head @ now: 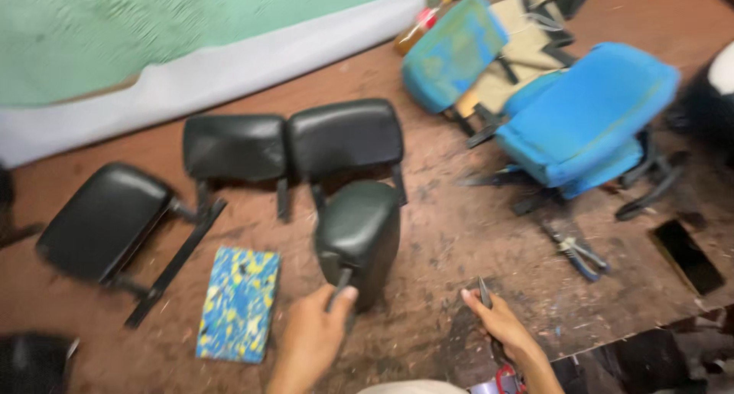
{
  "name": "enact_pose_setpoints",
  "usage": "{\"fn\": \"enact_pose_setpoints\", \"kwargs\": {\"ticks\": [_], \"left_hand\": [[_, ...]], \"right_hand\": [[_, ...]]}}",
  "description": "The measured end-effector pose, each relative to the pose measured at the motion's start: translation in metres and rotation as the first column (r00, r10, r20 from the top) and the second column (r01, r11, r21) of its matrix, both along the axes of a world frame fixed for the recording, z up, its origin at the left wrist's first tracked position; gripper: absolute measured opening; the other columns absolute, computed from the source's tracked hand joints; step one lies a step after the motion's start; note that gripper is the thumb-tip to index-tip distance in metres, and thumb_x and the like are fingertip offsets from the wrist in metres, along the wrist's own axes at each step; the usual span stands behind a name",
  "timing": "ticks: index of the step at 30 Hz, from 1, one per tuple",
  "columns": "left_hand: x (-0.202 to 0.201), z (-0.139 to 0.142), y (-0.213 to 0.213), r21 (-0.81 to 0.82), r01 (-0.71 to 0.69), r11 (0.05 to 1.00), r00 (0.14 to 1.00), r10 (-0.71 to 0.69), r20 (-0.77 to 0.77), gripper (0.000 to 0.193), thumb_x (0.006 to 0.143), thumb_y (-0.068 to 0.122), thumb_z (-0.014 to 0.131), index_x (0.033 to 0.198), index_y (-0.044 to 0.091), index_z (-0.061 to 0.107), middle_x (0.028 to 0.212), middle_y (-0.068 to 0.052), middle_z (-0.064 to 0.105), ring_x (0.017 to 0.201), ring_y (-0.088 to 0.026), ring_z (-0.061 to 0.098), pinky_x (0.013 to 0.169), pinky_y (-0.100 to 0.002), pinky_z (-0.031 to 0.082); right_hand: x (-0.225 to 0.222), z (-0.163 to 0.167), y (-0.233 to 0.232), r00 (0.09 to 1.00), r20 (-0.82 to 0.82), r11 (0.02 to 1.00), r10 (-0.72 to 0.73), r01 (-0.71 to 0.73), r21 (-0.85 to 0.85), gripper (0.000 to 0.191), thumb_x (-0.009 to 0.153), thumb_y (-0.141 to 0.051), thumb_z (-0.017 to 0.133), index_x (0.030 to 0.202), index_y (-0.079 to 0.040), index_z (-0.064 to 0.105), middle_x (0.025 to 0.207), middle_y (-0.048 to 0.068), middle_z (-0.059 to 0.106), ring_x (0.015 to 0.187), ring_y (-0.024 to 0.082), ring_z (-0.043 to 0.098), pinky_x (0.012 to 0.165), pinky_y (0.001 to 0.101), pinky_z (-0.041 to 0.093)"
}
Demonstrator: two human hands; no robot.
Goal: The person uses a knife to cut and peel off the black vinyl cover from a car headrest, revealing the blue foam underneath. They repeat this process on a second headrest, removing the cover and placing the foam pieces aside.
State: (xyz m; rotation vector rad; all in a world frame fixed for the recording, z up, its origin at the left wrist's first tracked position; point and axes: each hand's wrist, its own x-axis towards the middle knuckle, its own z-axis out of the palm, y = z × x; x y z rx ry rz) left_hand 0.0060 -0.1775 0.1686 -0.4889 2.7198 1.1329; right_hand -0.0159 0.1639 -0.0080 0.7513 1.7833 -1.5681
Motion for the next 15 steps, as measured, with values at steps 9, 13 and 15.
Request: {"fn": "enact_pose_setpoints", "kwargs": {"ticks": [9, 13, 15], "left_hand": [[0.021, 0.02, 0.06, -0.219, 0.508, 0.833, 0.85, -0.444, 0.282, 0.014, 0.086, 0.014, 0.068, 0.079, 0.004, 0.076, 0.082, -0.022, 0.073, 0.079, -0.04, 0.073, 0.073, -0.05, 0.058], [0.005, 0.024, 0.081, -0.173, 0.615, 0.769, 0.788, -0.594, 0.16, 0.009, 0.077, 0.004, 0.069, 0.083, 0.004, 0.076, 0.082, -0.022, 0.073, 0.08, -0.038, 0.074, 0.07, -0.048, 0.06], [-0.003, 0.027, 0.083, -0.076, 0.634, 0.769, 0.773, -0.632, 0.053, 0.011, 0.077, 0.006, 0.071, 0.086, 0.003, 0.076, 0.081, -0.022, 0.072, 0.08, -0.04, 0.074, 0.07, -0.049, 0.059]], "right_hand": [[0.017, 0.057, -0.079, 0.829, -0.554, 0.978, 0.075, -0.17, -0.123, 0.044, 0.088, -0.015, 0.076, 0.129, -0.008, 0.064, 0.087, -0.001, 0.058, 0.065, 0.005, 0.052, 0.054, 0.0209, 0.042], [0.025, 0.07, -0.078, 0.639, -0.768, 0.904, 0.044, -0.352, -0.241, 0.044, 0.085, 0.0, 0.074, 0.128, -0.002, 0.069, 0.124, -0.002, 0.055, 0.08, 0.005, 0.059, 0.061, 0.0195, 0.049], [0.026, 0.069, -0.073, 0.653, -0.745, 0.908, 0.137, -0.383, -0.169, 0.053, 0.078, 0.0, 0.077, 0.13, -0.006, 0.069, 0.129, -0.004, 0.06, 0.076, 0.004, 0.06, 0.058, 0.0189, 0.05]]}}
